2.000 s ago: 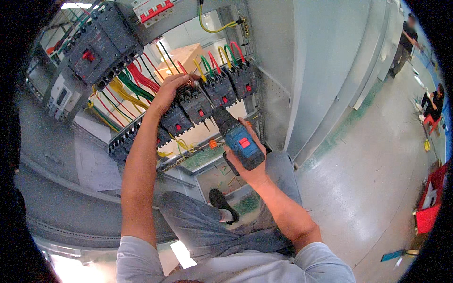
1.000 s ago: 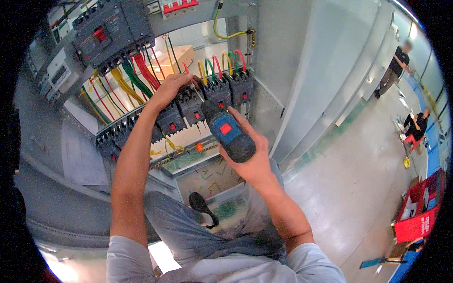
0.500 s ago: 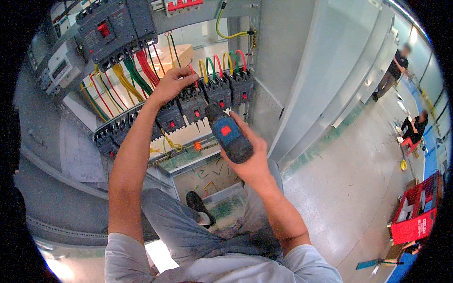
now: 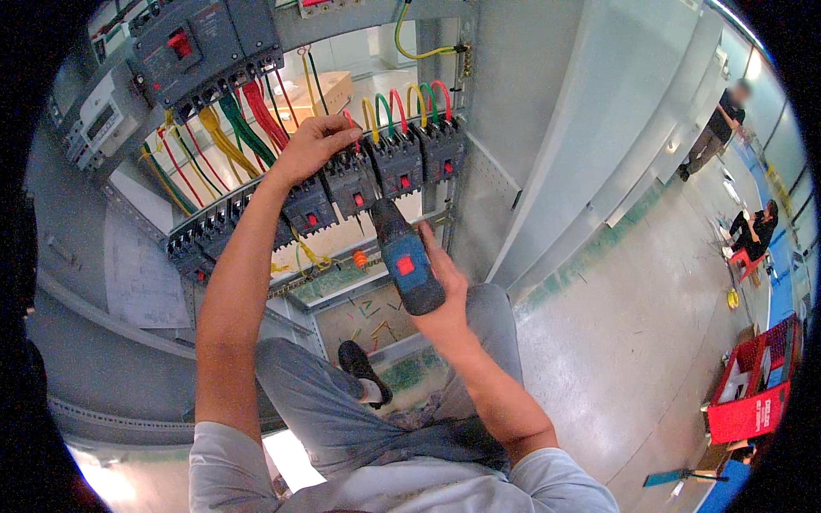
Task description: The person uses a cordless drill to tighten screws on multiple circuit breakers inside an open electrical panel. They hold wires in place with one hand while operating the drill with the other, moving sequentially across several breakers.
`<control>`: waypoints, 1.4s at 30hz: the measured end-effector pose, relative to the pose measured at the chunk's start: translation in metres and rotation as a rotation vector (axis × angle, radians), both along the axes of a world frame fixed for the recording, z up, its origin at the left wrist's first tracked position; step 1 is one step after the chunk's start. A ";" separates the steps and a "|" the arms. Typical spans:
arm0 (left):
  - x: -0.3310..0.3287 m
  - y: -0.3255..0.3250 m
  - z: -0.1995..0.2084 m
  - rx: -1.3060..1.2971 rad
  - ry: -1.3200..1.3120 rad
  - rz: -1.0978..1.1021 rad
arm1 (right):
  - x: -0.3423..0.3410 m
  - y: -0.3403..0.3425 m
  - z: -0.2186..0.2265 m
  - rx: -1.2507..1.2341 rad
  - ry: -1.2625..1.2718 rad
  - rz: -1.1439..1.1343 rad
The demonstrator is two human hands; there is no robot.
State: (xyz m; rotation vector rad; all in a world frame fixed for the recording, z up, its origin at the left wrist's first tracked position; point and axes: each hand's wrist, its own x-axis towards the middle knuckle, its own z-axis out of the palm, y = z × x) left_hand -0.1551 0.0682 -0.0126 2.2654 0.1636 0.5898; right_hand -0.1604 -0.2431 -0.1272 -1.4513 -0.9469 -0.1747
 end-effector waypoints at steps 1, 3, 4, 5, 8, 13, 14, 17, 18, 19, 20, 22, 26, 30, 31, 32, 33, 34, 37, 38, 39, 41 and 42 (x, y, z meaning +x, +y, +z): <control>0.001 0.001 -0.001 0.002 -0.004 0.007 | 0.001 0.004 -0.010 0.041 -0.002 -0.008; 0.003 0.001 -0.001 -0.007 -0.025 0.006 | 0.001 0.007 -0.020 0.044 0.021 0.026; 0.003 -0.002 -0.001 -0.019 -0.042 -0.002 | 0.001 0.008 -0.023 0.044 0.033 0.042; 0.003 -0.004 -0.001 -0.031 -0.058 -0.010 | 0.001 0.009 -0.023 0.051 0.041 0.035; 0.001 0.001 -0.001 -0.021 -0.051 0.004 | -0.002 0.009 -0.020 0.027 0.059 0.040; -0.001 -0.005 0.004 0.034 -0.026 0.010 | 0.006 0.004 -0.024 -0.012 0.096 0.070; 0.001 -0.006 0.004 0.025 -0.033 -0.003 | 0.008 0.003 -0.025 -0.035 0.092 0.064; 0.000 -0.002 0.000 -0.015 -0.031 0.006 | 0.010 0.002 -0.019 -0.076 0.119 0.076; 0.001 -0.001 0.000 -0.029 -0.025 0.012 | 0.008 0.001 -0.014 -0.077 0.156 0.090; 0.000 -0.001 -0.001 -0.050 -0.032 0.014 | 0.008 0.001 -0.012 -0.078 0.193 0.103; 0.001 -0.001 -0.001 -0.053 -0.036 0.016 | 0.010 0.003 -0.014 -0.073 0.144 0.101; 0.002 0.000 -0.004 -0.065 -0.046 0.018 | 0.015 0.006 -0.019 -0.073 0.045 0.093; -0.001 -0.002 -0.005 -0.079 0.005 0.034 | 0.014 0.010 -0.021 -0.072 0.071 0.089; 0.005 -0.008 -0.001 -0.062 0.026 0.064 | 0.014 0.011 -0.019 -0.034 0.118 0.078; 0.008 -0.013 0.001 -0.048 0.028 0.058 | 0.012 0.009 -0.020 -0.008 0.136 0.059; 0.015 -0.018 0.004 -0.034 0.026 0.044 | 0.011 0.003 -0.018 0.013 0.164 0.063; 0.025 -0.008 0.000 -0.015 0.013 0.043 | 0.012 0.000 -0.013 0.047 0.183 0.080; 0.030 -0.007 -0.003 0.036 -0.015 0.097 | 0.011 -0.009 -0.008 0.081 0.216 0.070; 0.042 -0.032 -0.016 -0.182 0.100 0.078 | 0.015 -0.037 -0.008 -0.291 0.533 0.138; 0.026 -0.023 -0.023 -0.400 0.090 0.017 | 0.011 -0.011 -0.036 -0.154 0.409 0.137; -0.002 0.010 -0.021 -0.359 -0.018 -0.009 | 0.001 0.019 -0.059 -0.021 0.271 0.162; -0.061 0.066 -0.015 -0.189 0.041 0.147 | -0.022 0.033 -0.037 0.134 0.051 0.201; -0.072 0.055 -0.013 -0.115 -0.017 0.189 | -0.031 0.028 -0.023 0.093 0.052 0.219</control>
